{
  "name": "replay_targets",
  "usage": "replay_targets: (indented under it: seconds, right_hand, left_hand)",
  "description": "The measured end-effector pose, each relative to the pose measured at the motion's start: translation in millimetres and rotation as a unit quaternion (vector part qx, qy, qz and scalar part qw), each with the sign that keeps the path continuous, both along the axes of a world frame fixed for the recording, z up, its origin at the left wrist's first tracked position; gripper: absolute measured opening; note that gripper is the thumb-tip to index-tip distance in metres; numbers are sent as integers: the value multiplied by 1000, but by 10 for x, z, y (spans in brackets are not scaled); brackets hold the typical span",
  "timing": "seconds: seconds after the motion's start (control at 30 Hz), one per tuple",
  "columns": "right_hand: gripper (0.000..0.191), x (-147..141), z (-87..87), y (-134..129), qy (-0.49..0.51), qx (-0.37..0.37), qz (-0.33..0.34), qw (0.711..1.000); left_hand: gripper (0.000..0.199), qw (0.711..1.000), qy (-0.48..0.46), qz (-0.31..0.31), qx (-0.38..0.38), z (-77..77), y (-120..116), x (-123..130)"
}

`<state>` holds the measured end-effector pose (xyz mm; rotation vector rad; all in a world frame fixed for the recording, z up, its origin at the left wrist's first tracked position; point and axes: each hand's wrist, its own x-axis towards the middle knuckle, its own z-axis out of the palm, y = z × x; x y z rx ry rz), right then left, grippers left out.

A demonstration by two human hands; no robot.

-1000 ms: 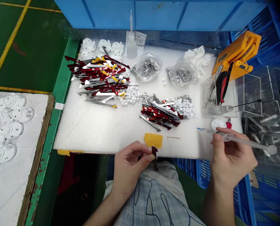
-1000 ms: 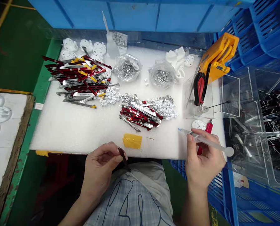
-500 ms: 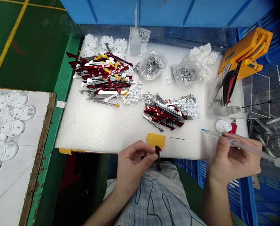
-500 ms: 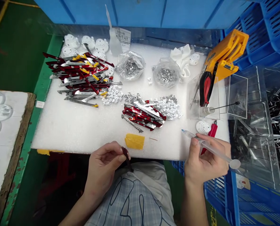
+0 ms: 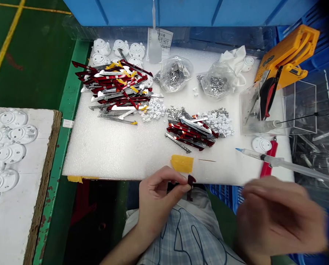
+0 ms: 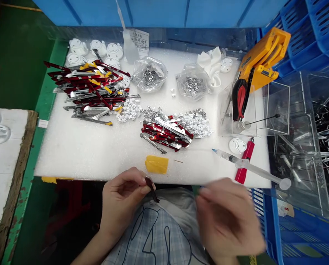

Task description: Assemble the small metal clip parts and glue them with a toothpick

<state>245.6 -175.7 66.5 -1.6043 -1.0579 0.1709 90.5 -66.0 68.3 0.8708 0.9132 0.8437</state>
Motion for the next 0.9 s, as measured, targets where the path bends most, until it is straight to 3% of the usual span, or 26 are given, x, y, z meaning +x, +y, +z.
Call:
replay_targets:
  seconds: [0.17,0.33,0.7,0.9]
  right_hand:
    - [27,-194,140,369,24,-28,147,988]
    - [27,-208,145,425,48,-32,149,987]
    - [25,-202,163,398,78,-38,155,984]
    - [27,-197,164,394,78,-31,167,982]
  left_hand:
    - [22,997,9,-7,72,17,-36,-10]
    - [22,986,37,-7,161,-22,-53,-17]
    - [20,966,74,-40,243,-42,-53,-46]
    - [16,957,84,-18,278,-33,-58,-41]
